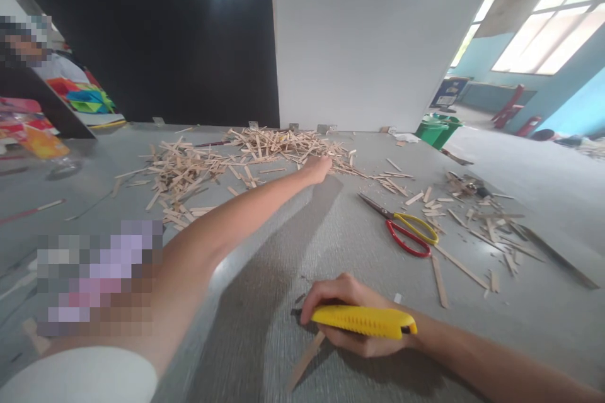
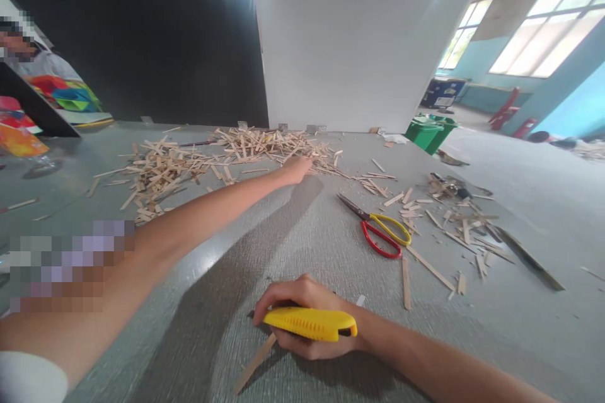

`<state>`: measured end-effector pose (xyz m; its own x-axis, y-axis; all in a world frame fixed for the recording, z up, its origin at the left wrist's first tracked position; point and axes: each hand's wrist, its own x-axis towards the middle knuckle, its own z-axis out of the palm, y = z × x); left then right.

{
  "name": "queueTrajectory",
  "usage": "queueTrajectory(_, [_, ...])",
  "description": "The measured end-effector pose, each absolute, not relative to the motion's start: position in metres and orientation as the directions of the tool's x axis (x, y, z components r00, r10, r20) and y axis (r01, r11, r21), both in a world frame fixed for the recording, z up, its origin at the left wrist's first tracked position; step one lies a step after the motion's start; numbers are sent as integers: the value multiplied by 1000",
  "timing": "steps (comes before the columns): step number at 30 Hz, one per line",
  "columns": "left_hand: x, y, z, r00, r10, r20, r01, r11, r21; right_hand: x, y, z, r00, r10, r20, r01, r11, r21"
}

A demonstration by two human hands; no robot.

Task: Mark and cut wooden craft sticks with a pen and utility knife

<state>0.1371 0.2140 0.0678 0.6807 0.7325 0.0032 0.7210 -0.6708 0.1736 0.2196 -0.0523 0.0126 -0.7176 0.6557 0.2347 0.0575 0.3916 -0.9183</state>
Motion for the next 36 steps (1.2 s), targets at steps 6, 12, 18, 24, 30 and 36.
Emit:
queueTrajectory(6, [101,160,81,756,630,-176,649,-756,85,219,-56,15,-723,637,268,0,388,-922])
queueTrajectory(12, [49,64,98,841,417,-344,464,-884,62,212,-68,8,-866,415,278,-159,299,-941])
queueTrajectory(18, [9,5,105,847,276,-455,341,-938,66,211,-68,3,-895,368,250,-163,253,-954])
queueTrajectory(24, [-6,-16,101,845,300,-442,356,-933,48,212,-67,4,-896,391,209,-118,245,-962])
queueTrajectory(30, [14,38,79,838,415,-353,448,-894,13,213,-68,6,-899,406,164,-69,238,-969])
queueTrajectory(36, [54,131,63,803,528,-278,565,-822,72,212,-68,9,-886,423,191,-89,248,-965])
